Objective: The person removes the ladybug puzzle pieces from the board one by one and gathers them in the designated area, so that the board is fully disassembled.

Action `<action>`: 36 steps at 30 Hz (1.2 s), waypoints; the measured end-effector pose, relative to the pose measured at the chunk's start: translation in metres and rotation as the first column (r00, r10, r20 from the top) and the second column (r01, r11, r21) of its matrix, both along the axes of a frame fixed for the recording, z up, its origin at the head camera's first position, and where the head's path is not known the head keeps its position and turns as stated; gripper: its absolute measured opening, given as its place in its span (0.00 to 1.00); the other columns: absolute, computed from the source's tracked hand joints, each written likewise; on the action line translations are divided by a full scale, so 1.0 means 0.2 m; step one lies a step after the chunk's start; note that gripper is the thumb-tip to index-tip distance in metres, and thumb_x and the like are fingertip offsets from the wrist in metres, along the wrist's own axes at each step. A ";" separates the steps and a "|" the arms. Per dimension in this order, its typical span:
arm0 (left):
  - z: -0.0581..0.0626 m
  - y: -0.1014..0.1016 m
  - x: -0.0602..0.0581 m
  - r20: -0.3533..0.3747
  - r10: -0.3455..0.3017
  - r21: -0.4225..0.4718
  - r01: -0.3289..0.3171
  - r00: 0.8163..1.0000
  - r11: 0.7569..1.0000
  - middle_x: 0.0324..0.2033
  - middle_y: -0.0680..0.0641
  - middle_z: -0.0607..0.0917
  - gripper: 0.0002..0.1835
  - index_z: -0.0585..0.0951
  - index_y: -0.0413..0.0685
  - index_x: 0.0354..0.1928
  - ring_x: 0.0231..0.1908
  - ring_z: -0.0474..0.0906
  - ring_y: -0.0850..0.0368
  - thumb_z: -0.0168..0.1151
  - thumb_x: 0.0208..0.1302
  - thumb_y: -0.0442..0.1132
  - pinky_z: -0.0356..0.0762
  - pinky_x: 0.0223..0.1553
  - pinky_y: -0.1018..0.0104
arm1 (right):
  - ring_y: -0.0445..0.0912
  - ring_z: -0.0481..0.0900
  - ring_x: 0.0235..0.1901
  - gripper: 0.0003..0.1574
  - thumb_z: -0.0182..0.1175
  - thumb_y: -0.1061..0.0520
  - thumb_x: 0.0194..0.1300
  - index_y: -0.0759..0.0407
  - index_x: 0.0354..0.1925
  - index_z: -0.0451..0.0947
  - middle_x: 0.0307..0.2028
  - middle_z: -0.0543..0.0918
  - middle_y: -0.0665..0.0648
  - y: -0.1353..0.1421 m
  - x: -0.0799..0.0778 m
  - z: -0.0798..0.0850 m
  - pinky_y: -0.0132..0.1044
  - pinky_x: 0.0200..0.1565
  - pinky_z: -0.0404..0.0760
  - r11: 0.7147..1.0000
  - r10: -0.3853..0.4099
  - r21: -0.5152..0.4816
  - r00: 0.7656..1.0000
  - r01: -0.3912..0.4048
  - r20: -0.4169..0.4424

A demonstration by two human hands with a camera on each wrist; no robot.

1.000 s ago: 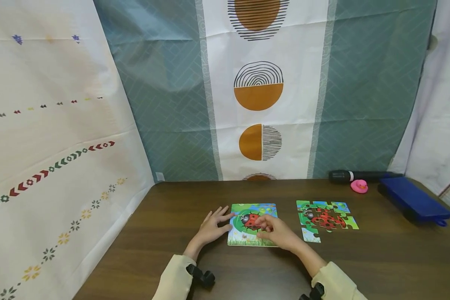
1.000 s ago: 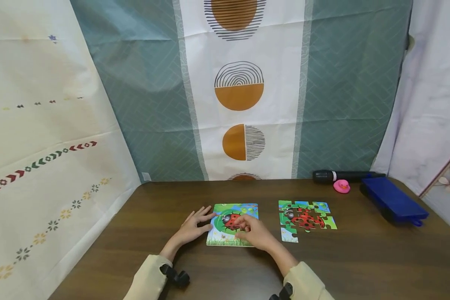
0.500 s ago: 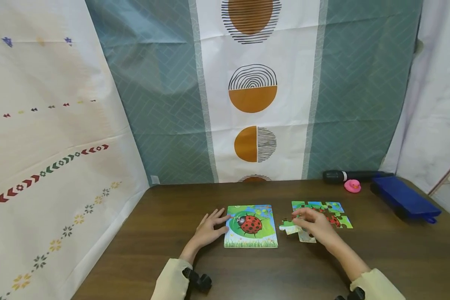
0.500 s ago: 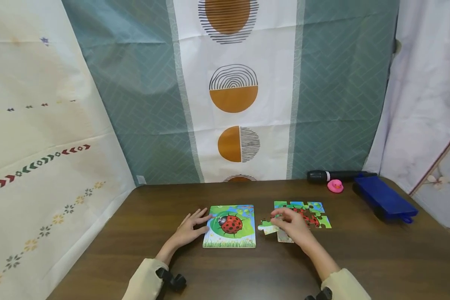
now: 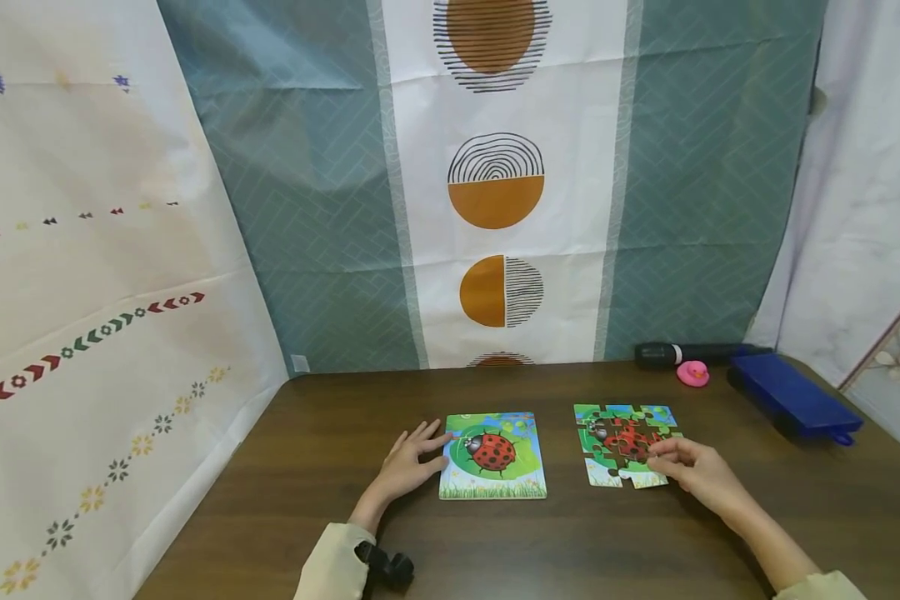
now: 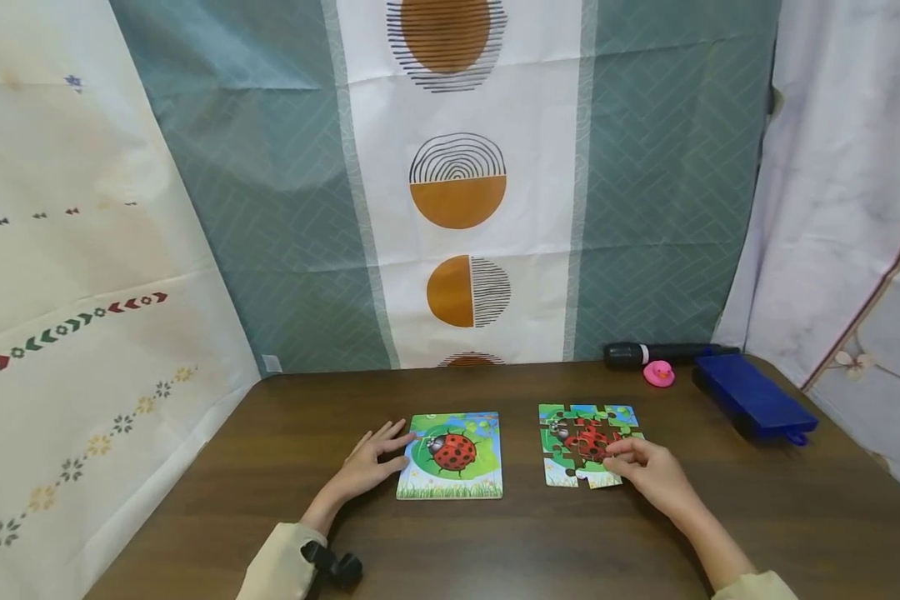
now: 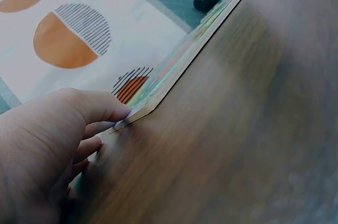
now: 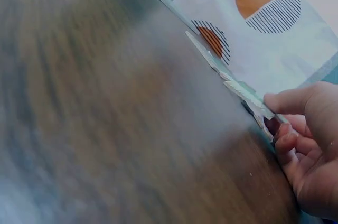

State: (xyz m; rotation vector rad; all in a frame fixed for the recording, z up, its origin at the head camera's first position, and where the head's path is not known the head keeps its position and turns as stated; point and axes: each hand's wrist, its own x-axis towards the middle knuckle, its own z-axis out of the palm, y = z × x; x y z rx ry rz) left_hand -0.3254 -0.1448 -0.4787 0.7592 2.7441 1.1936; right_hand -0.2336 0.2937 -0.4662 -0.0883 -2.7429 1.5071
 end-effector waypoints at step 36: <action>0.01 0.01 0.01 -0.005 0.017 -0.010 -0.017 1.000 1.000 0.72 0.38 0.63 0.24 0.76 0.48 0.64 0.75 0.50 0.36 0.60 0.66 0.43 0.35 0.73 0.33 | 0.39 0.72 0.28 0.22 0.66 0.46 0.62 0.64 0.40 0.79 0.32 0.80 0.53 -0.02 0.01 0.05 0.31 0.30 0.71 0.957 0.004 0.291 0.998 0.013 -0.059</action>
